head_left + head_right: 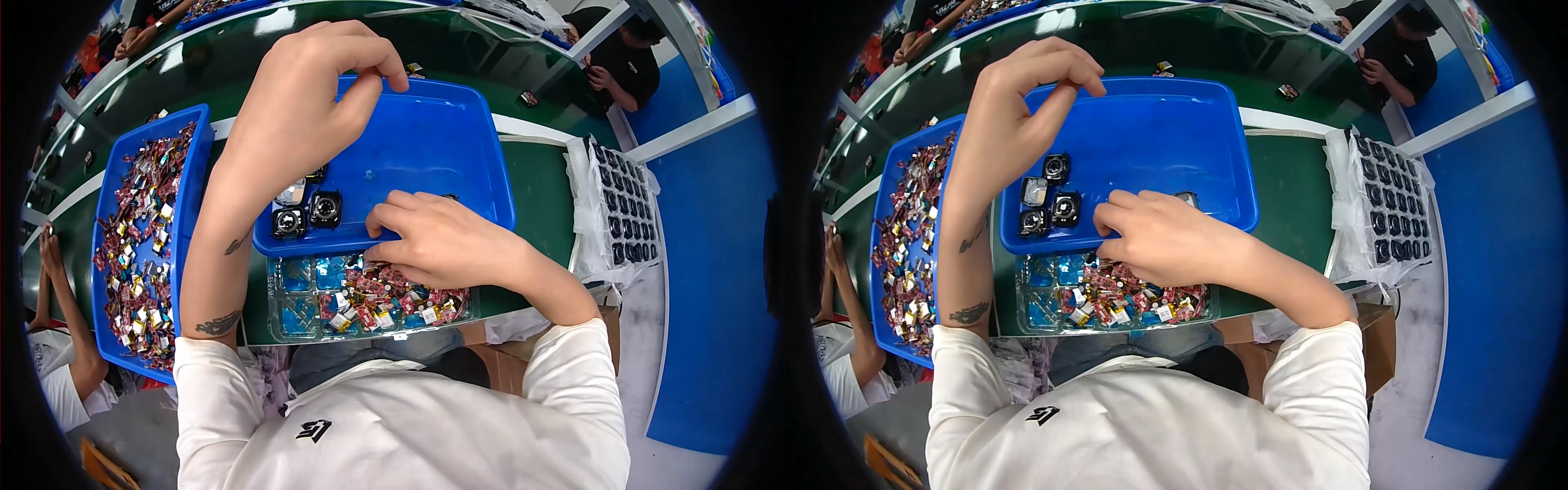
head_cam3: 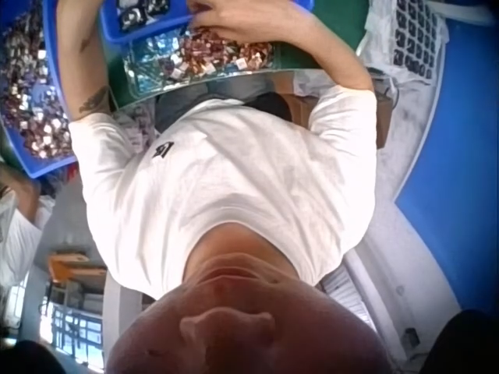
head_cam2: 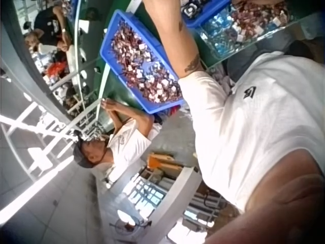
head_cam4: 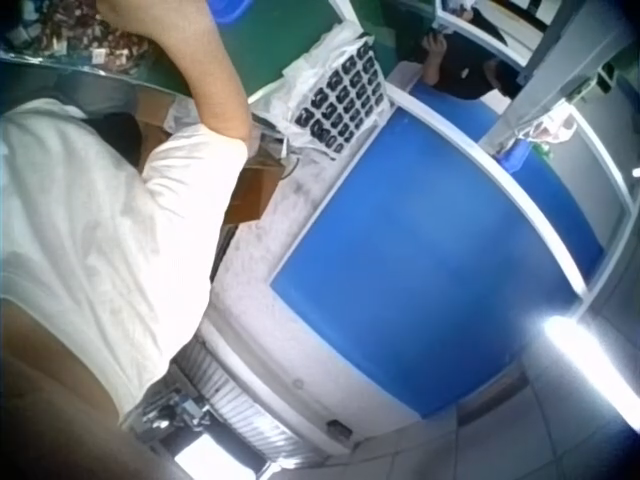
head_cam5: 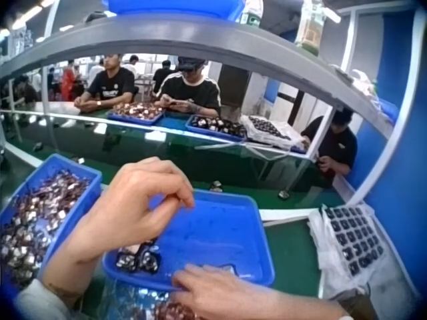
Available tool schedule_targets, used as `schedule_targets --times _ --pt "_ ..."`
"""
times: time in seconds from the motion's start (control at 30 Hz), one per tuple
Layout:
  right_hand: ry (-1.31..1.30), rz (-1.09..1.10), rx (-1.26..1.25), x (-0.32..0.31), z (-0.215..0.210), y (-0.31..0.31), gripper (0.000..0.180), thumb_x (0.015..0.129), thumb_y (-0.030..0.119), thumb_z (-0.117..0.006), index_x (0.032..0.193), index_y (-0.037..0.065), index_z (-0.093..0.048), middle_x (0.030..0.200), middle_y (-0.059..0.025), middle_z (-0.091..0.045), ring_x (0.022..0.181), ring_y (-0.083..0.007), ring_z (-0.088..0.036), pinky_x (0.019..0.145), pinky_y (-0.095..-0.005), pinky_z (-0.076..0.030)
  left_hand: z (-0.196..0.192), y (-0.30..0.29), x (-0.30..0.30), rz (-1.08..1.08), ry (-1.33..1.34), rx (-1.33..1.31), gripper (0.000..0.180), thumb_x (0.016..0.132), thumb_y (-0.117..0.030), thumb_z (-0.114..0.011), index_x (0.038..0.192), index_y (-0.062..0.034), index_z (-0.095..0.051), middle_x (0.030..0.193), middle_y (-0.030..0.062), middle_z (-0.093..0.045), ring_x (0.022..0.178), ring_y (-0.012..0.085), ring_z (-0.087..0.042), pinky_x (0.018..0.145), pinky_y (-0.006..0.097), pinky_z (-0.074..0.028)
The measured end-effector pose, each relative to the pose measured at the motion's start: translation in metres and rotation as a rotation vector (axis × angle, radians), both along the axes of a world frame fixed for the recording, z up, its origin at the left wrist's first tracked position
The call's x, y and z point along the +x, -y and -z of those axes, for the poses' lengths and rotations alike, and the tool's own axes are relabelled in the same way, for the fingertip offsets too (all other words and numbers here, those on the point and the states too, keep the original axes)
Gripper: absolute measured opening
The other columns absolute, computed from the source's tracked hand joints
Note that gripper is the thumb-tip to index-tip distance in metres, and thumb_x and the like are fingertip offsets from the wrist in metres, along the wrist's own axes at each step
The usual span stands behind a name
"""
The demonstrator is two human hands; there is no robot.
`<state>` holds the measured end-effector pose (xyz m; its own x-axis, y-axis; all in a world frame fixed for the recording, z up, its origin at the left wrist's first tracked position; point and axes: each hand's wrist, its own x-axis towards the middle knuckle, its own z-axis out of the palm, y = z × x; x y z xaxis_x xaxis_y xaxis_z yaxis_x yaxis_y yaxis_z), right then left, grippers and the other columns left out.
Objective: Assembling small electronic components and placing them into a tray.
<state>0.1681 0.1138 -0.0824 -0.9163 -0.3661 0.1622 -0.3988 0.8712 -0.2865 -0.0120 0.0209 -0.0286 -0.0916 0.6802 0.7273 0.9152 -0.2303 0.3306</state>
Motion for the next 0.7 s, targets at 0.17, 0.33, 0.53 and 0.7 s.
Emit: schedule_targets --times 0.17,0.33,0.53,0.7 --pt "-0.045 -0.008 0.021 0.002 0.008 -0.003 0.014 0.071 0.015 -0.068 0.083 0.008 -0.066 0.099 -0.0044 -0.057 0.091 -0.0224 -0.053 0.07 -0.0354 -0.046 0.0 0.002 0.004 0.035 0.036 0.011 0.014 0.074 0.008 -0.051 0.079 0.0026 -0.063 0.084 0.0102 -0.064 0.08 0.021 -0.062 0.074 0.03 -0.049" --pt "-0.046 0.019 -0.053 0.006 0.004 0.001 0.011 0.071 0.016 -0.068 0.077 0.008 -0.064 0.103 -0.0043 -0.058 0.094 -0.0218 -0.053 0.072 -0.0342 -0.045 -0.003 0.006 0.008 0.033 0.066 -0.038 0.014 0.074 0.008 -0.052 0.08 0.0027 -0.063 0.083 0.01 -0.064 0.079 0.0211 -0.063 0.074 0.029 -0.049" --pt "-0.122 -0.033 0.223 0.004 0.01 0.005 0.014 0.069 0.017 -0.071 0.074 0.007 -0.064 0.113 -0.0042 -0.058 0.102 -0.0207 -0.052 0.074 -0.0329 -0.044 -0.003 0.004 0.008 0.055 0.037 -0.015 0.014 0.074 0.008 -0.052 0.081 0.0028 -0.063 0.082 0.0103 -0.064 0.079 0.021 -0.063 0.073 0.029 -0.048" --pt "-0.254 -0.011 -0.446 0.0 0.0 -0.002 0.014 0.067 0.001 -0.072 0.081 0.003 -0.068 0.091 -0.0072 -0.067 0.082 -0.0213 -0.062 0.066 -0.0315 -0.049 -0.009 0.004 0.008 0.148 0.246 -0.05 0.013 0.081 0.003 -0.056 0.091 0.0025 -0.064 0.086 0.0074 -0.066 0.081 0.0132 -0.062 0.075 0.026 -0.048"
